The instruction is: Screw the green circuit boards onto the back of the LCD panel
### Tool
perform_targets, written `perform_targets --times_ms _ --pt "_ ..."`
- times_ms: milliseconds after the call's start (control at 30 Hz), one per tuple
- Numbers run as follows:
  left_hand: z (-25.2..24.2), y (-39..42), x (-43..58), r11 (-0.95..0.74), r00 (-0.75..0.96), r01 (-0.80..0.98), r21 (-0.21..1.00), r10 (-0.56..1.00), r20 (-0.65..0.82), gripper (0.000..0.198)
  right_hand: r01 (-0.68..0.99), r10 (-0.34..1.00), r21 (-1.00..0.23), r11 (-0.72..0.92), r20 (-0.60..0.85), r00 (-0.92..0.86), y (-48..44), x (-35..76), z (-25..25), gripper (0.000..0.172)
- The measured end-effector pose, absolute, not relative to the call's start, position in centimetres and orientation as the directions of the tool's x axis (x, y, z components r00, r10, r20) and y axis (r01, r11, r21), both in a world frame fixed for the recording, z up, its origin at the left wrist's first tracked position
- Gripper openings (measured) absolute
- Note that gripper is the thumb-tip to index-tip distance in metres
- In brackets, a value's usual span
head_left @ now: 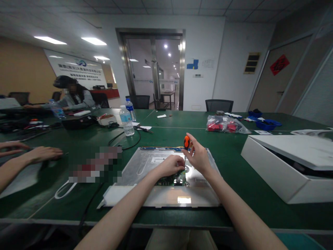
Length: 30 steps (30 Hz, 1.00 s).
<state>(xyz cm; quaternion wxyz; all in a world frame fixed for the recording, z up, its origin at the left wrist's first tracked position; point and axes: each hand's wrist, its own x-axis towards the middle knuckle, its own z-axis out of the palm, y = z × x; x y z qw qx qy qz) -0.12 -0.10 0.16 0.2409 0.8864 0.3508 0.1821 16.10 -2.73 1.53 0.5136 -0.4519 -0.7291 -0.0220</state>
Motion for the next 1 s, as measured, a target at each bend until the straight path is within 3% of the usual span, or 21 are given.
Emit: perform_targets --times_ms 167,400,1000 --pt "0.24 -0.13 -0.08 -0.641 0.691 0.532 0.553 0.706 0.154 0.005 0.674 0.651 -0.462 0.576 0.759 -0.036 -2.81 15.94 1.41 0.062" --pt "0.33 -0.04 -0.03 -0.638 0.689 0.533 0.556 0.708 0.153 0.004 0.686 0.654 -0.445 0.576 0.754 -0.059 -2.98 16.06 1.52 0.055" --pt "0.38 -0.18 -0.03 -0.636 0.685 0.54 0.551 0.713 0.152 0.004 0.684 0.65 -0.441 0.58 0.758 -0.062 -2.8 16.09 1.46 0.058"
